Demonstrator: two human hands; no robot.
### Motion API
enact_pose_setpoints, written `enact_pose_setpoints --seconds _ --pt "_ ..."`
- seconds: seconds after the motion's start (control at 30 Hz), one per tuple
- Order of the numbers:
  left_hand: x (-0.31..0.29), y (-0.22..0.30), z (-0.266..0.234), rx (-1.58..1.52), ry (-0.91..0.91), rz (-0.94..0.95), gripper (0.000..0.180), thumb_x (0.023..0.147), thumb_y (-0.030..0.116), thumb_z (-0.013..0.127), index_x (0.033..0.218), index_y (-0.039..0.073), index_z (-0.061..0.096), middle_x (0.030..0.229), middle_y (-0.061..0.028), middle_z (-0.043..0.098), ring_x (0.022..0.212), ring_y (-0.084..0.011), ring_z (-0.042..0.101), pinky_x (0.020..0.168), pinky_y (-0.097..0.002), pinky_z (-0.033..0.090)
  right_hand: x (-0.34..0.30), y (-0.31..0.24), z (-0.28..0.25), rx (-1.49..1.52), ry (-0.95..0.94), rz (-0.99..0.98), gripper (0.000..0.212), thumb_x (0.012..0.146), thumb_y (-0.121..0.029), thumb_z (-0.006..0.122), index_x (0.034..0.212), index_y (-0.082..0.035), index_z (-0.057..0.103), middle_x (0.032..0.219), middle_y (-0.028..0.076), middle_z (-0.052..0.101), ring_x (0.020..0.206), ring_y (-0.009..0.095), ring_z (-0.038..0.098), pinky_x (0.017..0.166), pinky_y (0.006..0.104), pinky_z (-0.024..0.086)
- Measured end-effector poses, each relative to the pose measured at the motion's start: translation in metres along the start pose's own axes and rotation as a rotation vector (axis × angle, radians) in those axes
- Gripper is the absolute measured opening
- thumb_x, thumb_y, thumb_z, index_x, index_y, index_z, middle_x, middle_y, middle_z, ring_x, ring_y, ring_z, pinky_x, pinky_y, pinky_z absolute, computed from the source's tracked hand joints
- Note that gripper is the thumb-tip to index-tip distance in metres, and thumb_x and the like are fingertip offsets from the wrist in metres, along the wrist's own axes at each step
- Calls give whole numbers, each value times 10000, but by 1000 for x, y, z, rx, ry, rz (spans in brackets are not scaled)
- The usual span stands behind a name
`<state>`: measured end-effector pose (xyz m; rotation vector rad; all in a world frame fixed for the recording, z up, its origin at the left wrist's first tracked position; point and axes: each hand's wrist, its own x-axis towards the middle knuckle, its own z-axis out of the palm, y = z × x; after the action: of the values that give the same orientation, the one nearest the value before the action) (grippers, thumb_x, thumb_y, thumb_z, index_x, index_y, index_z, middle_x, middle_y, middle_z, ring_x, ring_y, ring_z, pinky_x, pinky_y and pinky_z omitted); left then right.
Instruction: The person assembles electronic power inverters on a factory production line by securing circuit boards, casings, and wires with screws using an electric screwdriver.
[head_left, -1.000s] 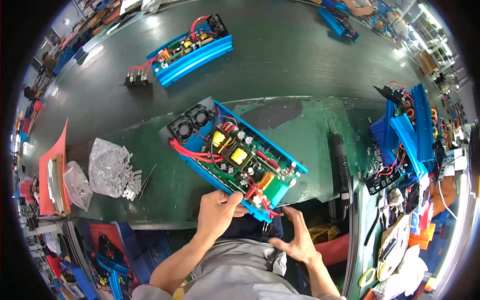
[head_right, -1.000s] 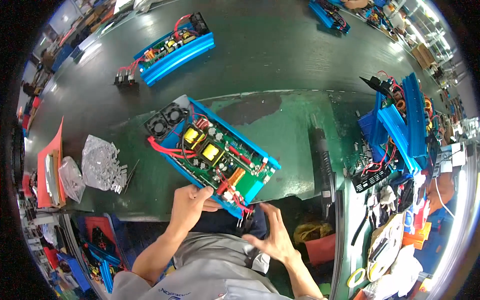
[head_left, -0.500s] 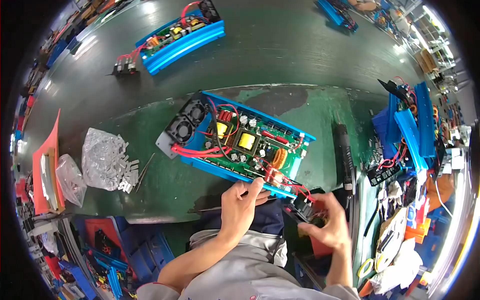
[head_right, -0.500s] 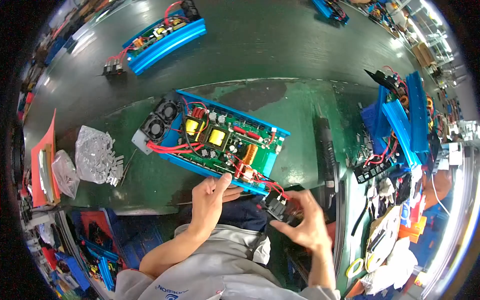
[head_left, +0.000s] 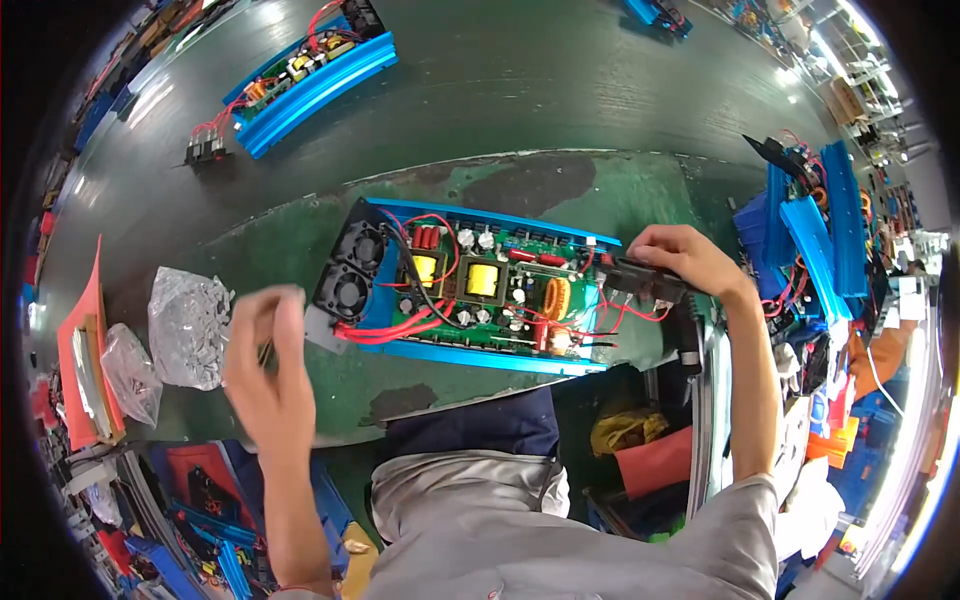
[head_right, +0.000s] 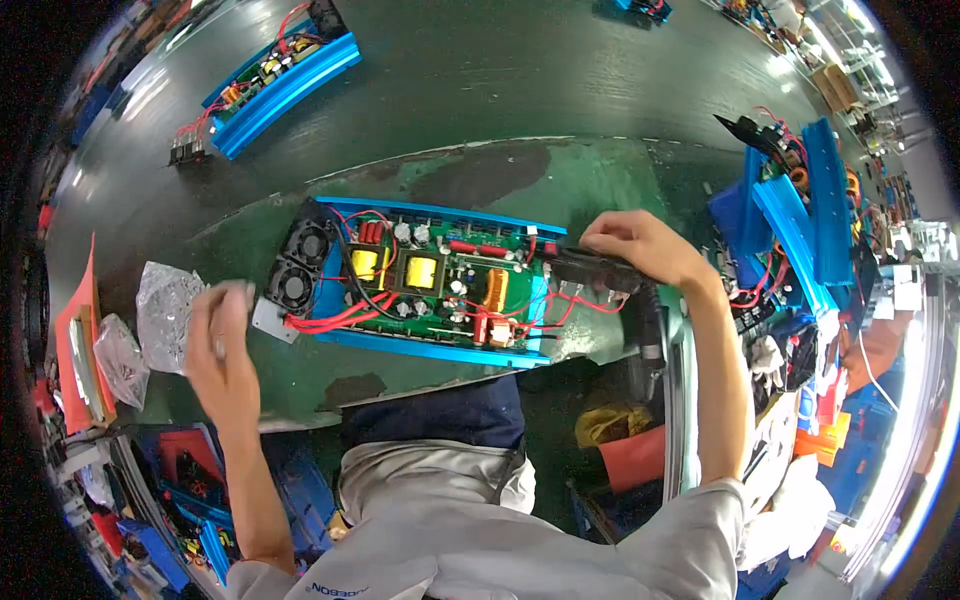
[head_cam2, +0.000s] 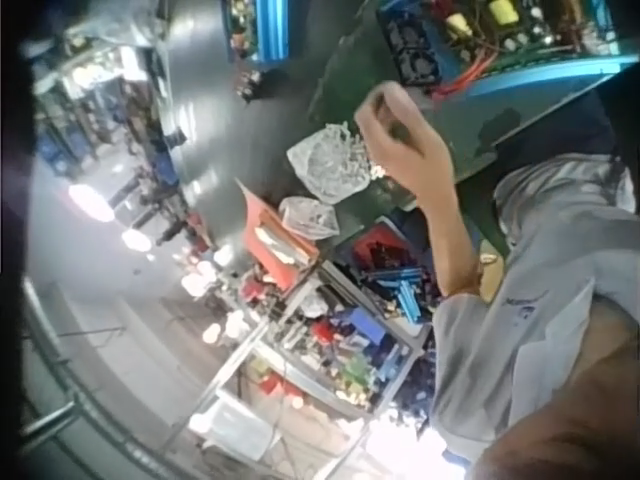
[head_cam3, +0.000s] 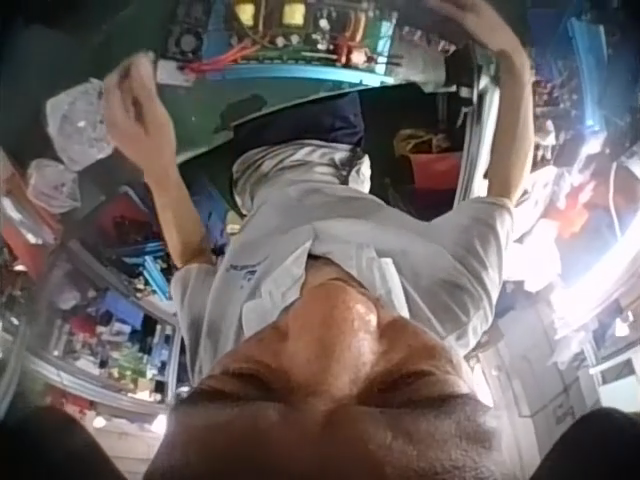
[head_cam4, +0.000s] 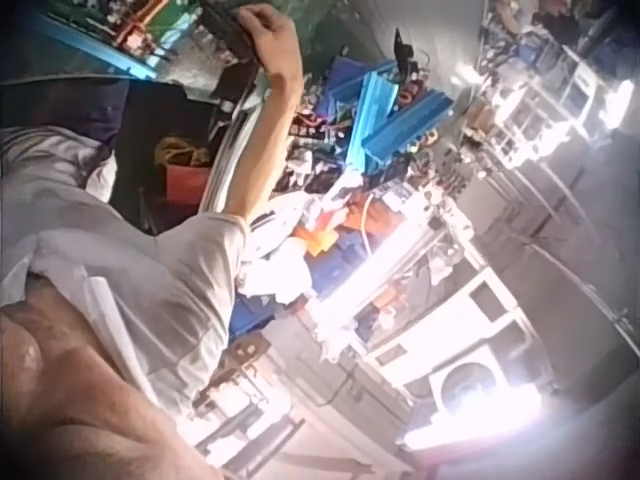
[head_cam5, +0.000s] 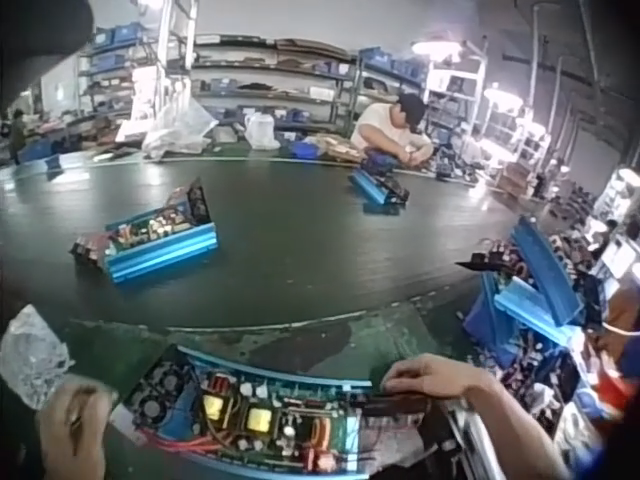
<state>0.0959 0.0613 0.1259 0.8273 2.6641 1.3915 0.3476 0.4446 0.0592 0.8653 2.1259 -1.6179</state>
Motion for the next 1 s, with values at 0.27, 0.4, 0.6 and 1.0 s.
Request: enact_pose_setpoints --seconds 0.27,0.4,0.6,1.0 --pt "57 -67 9 -171 -786 -714 633 1031 564 482 1077 -20 721 938 -27 727 923 -99 623 871 -282 477 -84 -11 147 -195 1188 -510 73 892 -19 689 881 -9 617 864 81 615 763 169 569 726 307 471" --pt "61 -51 28 -449 -806 -629 583 978 509 583 1101 -50 695 890 -114 722 763 -168 678 725 -297 530 -62 -38 194 -539 699 -622 481 683 8 844 1140 -79 724 1017 60 639 888 269 608 766 393 498" --pt "32 -13 12 -226 -588 -135 676 621 213 914 1205 28 629 992 -33 662 828 -143 621 712 -273 478 -38 -28 162 -561 307 -732 606 604 47 744 1198 -76 722 1058 62 640 962 277 623 831 405 549" --pt "15 -65 -3 -230 -501 434 660 576 67 884 1204 60 683 1082 -117 657 949 -306 644 790 -393 526 27 -121 124 -457 426 -970 530 689 -33 845 1196 -79 696 1087 94 652 968 292 646 849 418 516"
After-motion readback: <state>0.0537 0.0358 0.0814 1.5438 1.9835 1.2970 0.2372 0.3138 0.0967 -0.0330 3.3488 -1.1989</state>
